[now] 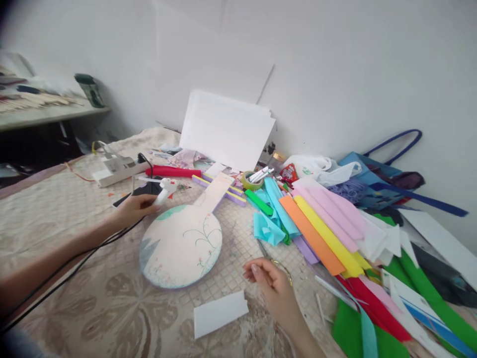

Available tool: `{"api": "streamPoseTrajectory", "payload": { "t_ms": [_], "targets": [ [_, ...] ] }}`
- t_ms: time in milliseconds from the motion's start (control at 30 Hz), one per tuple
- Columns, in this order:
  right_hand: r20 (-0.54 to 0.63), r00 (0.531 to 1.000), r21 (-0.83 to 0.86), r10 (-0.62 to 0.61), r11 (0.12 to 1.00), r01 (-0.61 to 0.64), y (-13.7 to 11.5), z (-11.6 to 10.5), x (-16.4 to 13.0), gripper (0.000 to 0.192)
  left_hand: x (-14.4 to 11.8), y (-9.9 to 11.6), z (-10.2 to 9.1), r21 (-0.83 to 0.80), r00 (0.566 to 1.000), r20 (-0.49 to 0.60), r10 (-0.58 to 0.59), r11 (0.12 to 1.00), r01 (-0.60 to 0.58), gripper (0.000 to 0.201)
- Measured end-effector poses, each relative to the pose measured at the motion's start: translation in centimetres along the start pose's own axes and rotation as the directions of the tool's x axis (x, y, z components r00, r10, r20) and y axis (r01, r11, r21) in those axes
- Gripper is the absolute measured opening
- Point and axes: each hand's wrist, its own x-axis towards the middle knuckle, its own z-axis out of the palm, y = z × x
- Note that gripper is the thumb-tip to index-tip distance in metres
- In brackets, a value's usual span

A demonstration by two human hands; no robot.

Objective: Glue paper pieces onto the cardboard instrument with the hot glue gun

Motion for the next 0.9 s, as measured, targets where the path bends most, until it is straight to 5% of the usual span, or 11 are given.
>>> {"api": "streamPoseTrajectory", "payload": {
  "t_ms": [167,333,700,900],
  "targets": [
    [-0.211,0.973,-0.449,-0.095,0.893,-0.010,2.5,-3.5,-0.5,0.023,-0.5,0.3,0.7,0.300,0.986,0.048,0.157,0.940,-0.164,0.034],
    [-0.163,0.984,-0.659,-0.075,0.750,-0.052,4.8,-5.2,-0.8,0.021,-0.2,-0.1,1.4,0.420,0.979,0.032,0.203,0.886,-0.198,0.039],
    [-0.074,0.996,-0.714,-0.056,0.700,-0.014,6.5,-6.4,-0.6,0.011,1.4,-2.9,1.4,0.443,0.978,-0.061,0.199,0.884,-0.152,0.045],
    [-0.079,0.996,-0.610,-0.052,0.792,-0.006,5.9,-7.3,-1.5,0.017,0.6,-2.7,1.4,0.401,0.982,-0.083,0.173,0.907,-0.126,0.045]
  ]
}}
